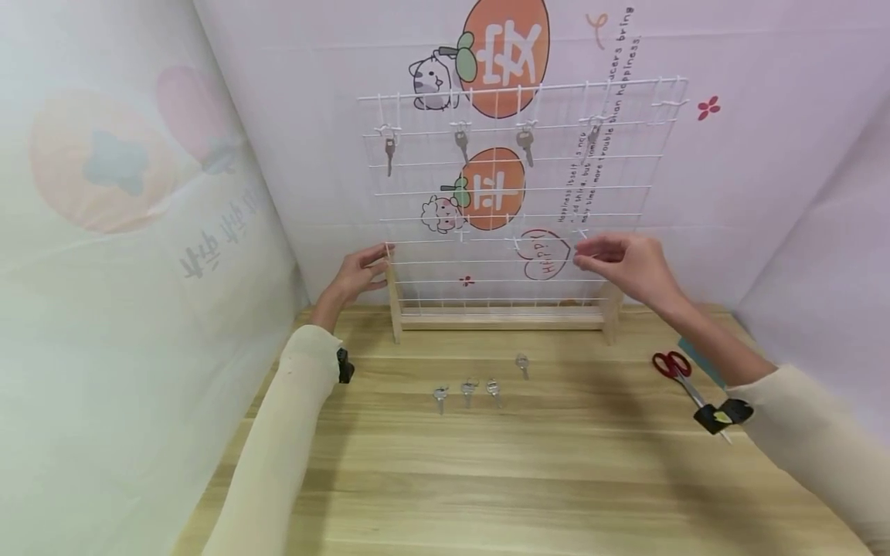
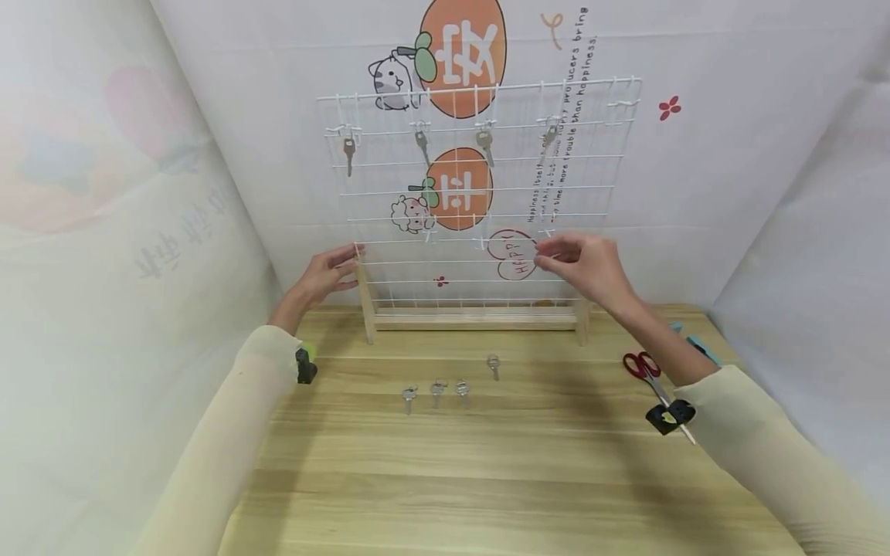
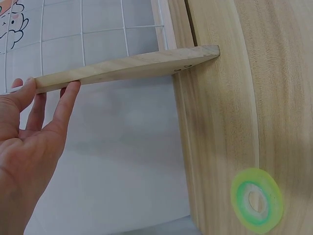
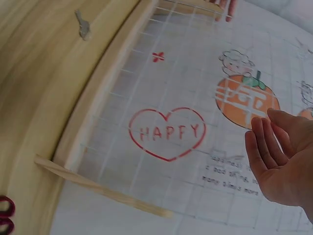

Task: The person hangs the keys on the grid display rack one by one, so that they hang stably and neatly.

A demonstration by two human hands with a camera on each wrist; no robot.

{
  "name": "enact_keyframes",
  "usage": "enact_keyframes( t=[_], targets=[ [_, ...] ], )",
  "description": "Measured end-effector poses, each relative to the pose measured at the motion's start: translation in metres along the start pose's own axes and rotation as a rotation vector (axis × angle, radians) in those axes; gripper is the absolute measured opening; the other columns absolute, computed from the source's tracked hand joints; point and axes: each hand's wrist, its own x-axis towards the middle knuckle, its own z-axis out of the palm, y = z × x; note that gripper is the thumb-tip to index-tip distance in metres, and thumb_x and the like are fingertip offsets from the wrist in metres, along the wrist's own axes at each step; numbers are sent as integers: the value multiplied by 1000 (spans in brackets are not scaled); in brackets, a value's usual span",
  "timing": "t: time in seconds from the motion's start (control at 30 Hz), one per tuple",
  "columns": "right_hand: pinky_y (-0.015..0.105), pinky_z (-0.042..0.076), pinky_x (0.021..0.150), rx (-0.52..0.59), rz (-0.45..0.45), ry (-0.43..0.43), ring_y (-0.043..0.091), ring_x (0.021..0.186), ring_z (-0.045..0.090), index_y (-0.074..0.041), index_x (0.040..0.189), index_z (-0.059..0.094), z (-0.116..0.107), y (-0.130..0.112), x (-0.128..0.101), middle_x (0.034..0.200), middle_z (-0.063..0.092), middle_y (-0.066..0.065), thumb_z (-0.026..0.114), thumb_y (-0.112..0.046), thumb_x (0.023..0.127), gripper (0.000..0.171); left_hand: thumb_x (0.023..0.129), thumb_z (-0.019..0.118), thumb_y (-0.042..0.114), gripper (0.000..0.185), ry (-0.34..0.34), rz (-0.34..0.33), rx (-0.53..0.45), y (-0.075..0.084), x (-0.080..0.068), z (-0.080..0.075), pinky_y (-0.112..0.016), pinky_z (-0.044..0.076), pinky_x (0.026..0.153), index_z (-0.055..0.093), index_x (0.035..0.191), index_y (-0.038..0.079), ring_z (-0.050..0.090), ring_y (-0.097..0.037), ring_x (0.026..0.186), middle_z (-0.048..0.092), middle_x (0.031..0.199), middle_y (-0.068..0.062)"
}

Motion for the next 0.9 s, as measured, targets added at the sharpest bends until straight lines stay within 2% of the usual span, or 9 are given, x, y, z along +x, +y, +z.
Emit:
enact_keyframes(
  t=[0.17, 0.3, 0.43, 0.63, 0.9],
  targets=[
    [11, 58, 68, 26, -20, -46, 18, 84, 76, -3, 111, 78, 23, 13, -7, 101, 79, 15, 79, -13, 95, 19, 109, 51, 5, 49, -2, -1, 1, 0, 0, 0, -53, 47, 114, 47, 157, 13, 41, -32, 148, 38, 165, -11],
    [11, 58, 69, 50, -52, -94, 28, 86, 77, -1, 110, 78, 43, 26, -13, 99, 78, 15, 78, -9, 94, 17, 109, 52, 5, 49, -9, 2, 9, -1, 2, -1, -51, 48, 113, 47, 157, 14, 41, -32, 148, 38, 166, -10],
    [10, 58, 72, 65, -68, -150, 29, 88, 76, 1, 108, 77, 64, 39, -22, 98, 78, 16, 78, -8, 94, 17, 109, 52, 6, 49, -9, -3, 20, -1, 3, -2, -50, 49, 113, 47, 157, 15, 42, -31, 148, 37, 166, -9],
    [14, 57, 72, 7, -48, -208, 26, 85, 75, 0, 106, 78, 92, 56, -31, 96, 79, 13, 80, -9, 93, 17, 109, 52, 7, 48, 9, -18, 39, -1, 4, 0, -48, 51, 110, 49, 156, 16, 42, -31, 148, 39, 165, -7],
    [25, 62, 71, -24, -47, -219, 23, 80, 76, 1, 102, 79, 132, 88, -42, 90, 79, 10, 82, -9, 90, 16, 110, 52, 7, 49, -1, -17, 25, 1, 3, 0, -48, 50, 112, 47, 157, 16, 42, -30, 148, 39, 165, -7]
  ],
)
